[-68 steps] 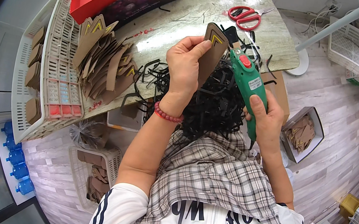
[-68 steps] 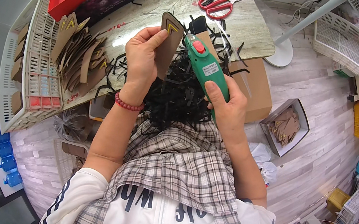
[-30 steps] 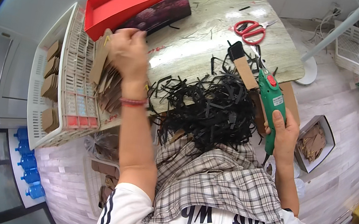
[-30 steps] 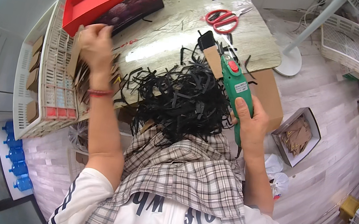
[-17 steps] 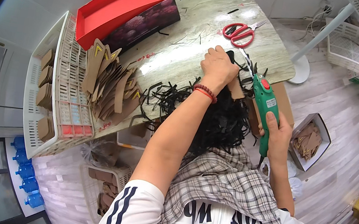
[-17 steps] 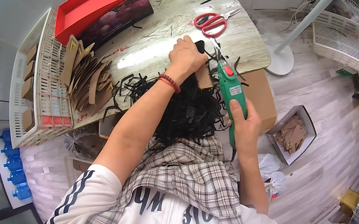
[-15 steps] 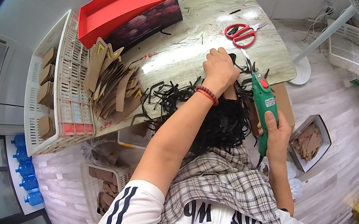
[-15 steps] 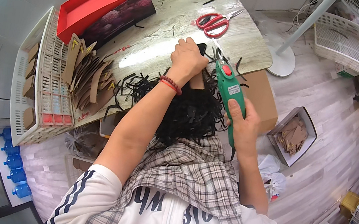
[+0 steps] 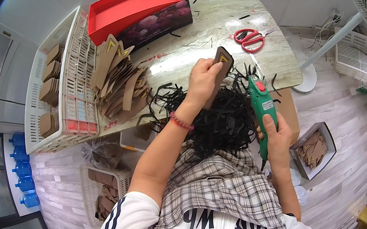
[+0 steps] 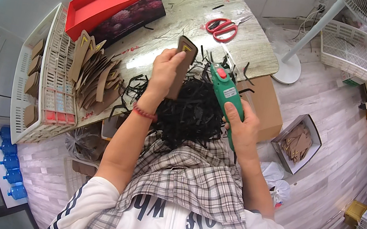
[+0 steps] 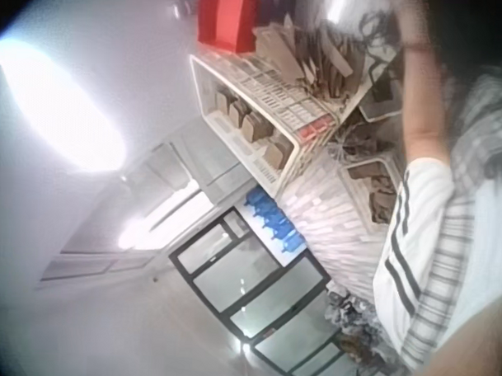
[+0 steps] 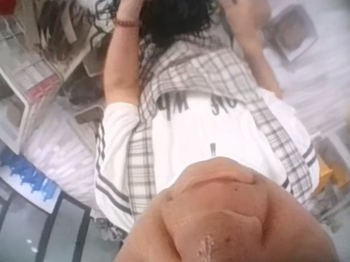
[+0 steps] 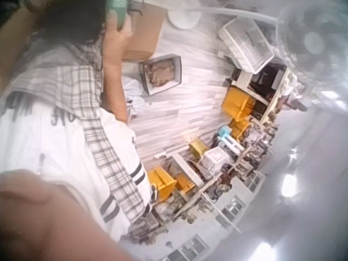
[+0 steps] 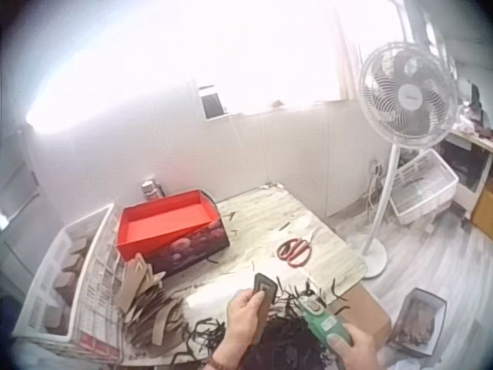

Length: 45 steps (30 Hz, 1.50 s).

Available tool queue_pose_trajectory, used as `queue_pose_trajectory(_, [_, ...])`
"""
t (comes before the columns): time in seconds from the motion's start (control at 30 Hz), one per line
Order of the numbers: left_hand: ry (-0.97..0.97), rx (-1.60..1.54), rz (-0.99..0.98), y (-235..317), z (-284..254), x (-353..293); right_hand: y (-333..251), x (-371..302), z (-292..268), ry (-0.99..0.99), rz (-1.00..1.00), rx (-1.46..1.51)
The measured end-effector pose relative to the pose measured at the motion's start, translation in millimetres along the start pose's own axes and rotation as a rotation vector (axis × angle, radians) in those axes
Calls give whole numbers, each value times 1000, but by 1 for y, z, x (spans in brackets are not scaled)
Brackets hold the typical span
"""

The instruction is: The person uses a green electric cutter to trim the edges of small brown cardboard pieces with yellow markings. They repeatedly pick up pieces, trim them, and place them into a red box. The person also gathers black trimmings and moves them aside.

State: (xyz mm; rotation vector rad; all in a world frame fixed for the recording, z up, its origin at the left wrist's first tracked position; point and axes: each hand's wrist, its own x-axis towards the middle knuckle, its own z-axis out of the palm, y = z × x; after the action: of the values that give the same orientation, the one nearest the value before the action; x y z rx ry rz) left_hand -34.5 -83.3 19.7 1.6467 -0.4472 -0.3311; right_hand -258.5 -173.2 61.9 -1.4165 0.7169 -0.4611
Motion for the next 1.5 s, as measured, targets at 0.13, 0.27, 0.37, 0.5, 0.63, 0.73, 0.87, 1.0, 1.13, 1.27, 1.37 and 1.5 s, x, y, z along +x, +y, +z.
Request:
queue_pose_trajectory(0.13, [90,-564,-36,56,-15,-28,-2,-3,15,-56,-30,9])
queue_pose_trajectory(0.27, [191,-710,-31,60,-18,-30,-3,-6,26,-65,-87,-24])
queue_pose_trajectory(0.37, [209,-782,-84,58,-17,-30,-1,-6,27,-93,-86,-28])
queue_pose_trajectory(0.5, [163,-813,-138,54,-14,-31,-6,-7,27,-102,-74,-47])
queue_pose_trajectory(0.63, [139,-777,-182,50,-7,-35,-7,-7,24,-97,-64,-65])
queue_pose_trajectory(0.73, [156,-812,-179,50,-2,-38,-5,-5,20,-97,-55,-68])
queue_pose_trajectory(0.87, [130,-769,-165,46,2,-41,-3,-4,19,-97,-47,-50])
queue_pose_trajectory(1.0, [101,-725,-165,43,3,-45,-8,-3,19,-93,-51,-61])
queue_pose_trajectory(1.13, [64,-670,-158,41,2,-48,-13,-1,18,-87,-57,-50])
queue_pose_trajectory(1.27, [27,-589,-107,43,-4,-49,-13,-1,16,-96,-67,-40])
queue_pose_trajectory(1.37, [9,-550,-69,44,-11,-46,-12,-2,14,-106,-67,-52])
queue_pose_trajectory(1.5, [34,-458,-7,48,-16,-39,-14,-3,14,-125,-55,-61])
